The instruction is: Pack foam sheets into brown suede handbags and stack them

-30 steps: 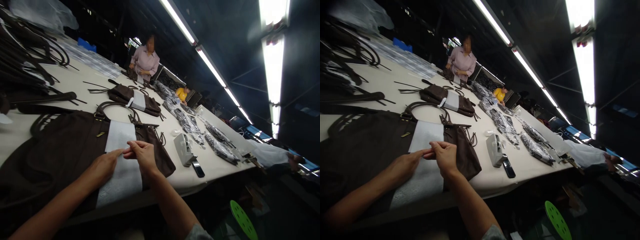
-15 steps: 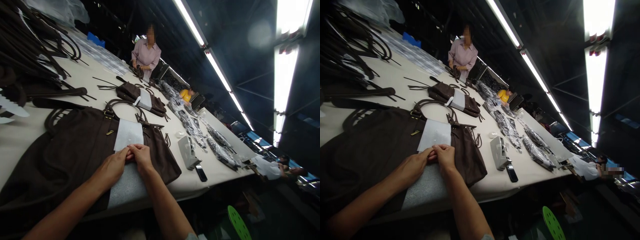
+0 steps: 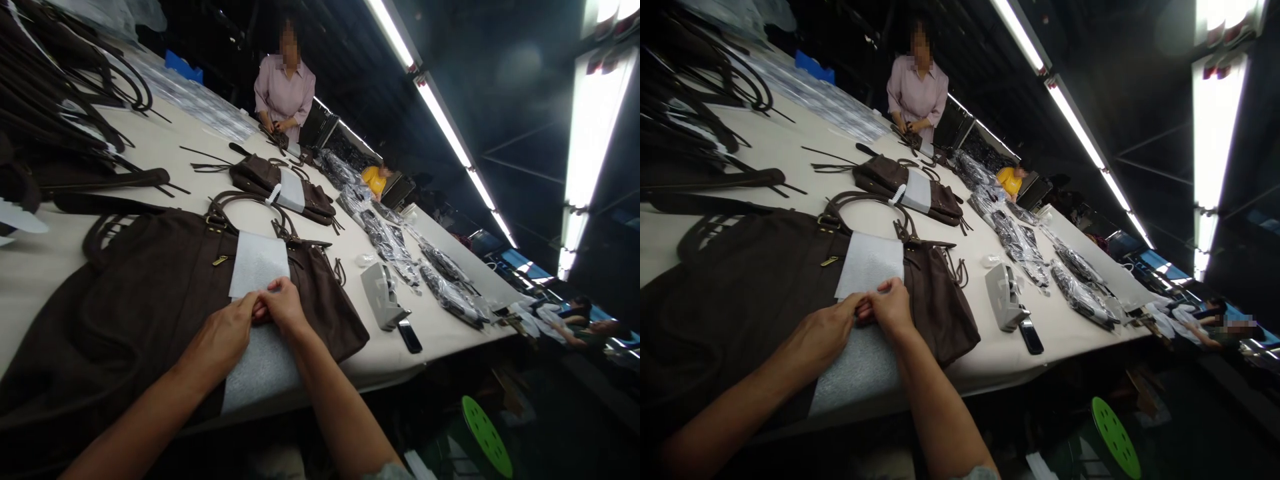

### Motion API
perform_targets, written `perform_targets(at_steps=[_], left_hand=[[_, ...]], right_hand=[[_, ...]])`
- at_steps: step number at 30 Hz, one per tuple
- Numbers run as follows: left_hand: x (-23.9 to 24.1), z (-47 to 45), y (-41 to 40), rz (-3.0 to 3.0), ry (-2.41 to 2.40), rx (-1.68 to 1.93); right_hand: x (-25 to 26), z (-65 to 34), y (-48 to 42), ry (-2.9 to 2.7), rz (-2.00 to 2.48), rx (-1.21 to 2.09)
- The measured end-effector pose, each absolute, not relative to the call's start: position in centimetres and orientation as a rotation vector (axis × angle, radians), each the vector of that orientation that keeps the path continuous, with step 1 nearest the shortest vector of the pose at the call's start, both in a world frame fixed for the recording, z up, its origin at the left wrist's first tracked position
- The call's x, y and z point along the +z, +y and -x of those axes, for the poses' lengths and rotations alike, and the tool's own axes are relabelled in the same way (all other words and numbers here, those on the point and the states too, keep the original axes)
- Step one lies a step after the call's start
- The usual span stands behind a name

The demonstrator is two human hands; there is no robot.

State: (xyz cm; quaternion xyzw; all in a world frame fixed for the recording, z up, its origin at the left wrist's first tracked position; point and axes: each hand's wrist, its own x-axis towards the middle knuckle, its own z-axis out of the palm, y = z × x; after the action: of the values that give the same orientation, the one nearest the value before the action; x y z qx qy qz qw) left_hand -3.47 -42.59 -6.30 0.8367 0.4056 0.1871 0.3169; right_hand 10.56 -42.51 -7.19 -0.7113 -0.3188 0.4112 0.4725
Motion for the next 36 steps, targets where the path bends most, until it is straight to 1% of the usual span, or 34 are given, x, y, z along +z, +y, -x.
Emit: perform_targets(at_steps=[6, 9, 12, 18, 20, 25, 30, 32, 35, 36], left_hand=[[-5.2, 3.5, -42.6, -2.218, 1.201, 0.478], [-5.0, 3.6, -42.3, -2.182, 1.281, 0.562], [-5.4, 3.6, -41.9, -2.242, 1.288, 0.627], [-5.9, 3.2, -42.2, -2.500, 1.244, 0.482], [-5.7, 3.1, -42.5, -2.562, 1.265, 0.419], [-5.2, 3.1, -42.8, -2.637, 1.296, 0.315], [-5.2, 3.0, -42.6, -2.697, 1.293, 0.228], [-5.9, 3.3, -42.2, -2.737, 1.302, 0.215], [-7.6, 4.1, -41.3, -2.739, 1.297, 0.278], [-8.2, 4.3, -41.1, -2.711, 1.282, 0.325]], right_hand=[[-6.3, -10.5, -42.2, -0.763, 1.782, 1.152], [-5.5, -10.0, -42.2, -0.739, 1.782, 1.204], [-5.1, -9.9, -42.1, -0.796, 1.826, 1.184], [-5.8, -10.5, -41.6, -0.927, 1.920, 1.177], [-6.2, -10.8, -41.7, -0.979, 1.913, 1.133], [-6.2, -11.4, -42.8, -1.196, 1.974, 0.895], [-4.9, -11.1, -45.2, -1.229, 2.100, 0.831], [-3.8, -10.8, -47.4, -1.198, 2.035, 0.880], [-1.3, -12.1, -52.1, -1.066, 1.750, 1.125], [-0.4, -13.3, -53.8, -1.004, 1.650, 1.158]])
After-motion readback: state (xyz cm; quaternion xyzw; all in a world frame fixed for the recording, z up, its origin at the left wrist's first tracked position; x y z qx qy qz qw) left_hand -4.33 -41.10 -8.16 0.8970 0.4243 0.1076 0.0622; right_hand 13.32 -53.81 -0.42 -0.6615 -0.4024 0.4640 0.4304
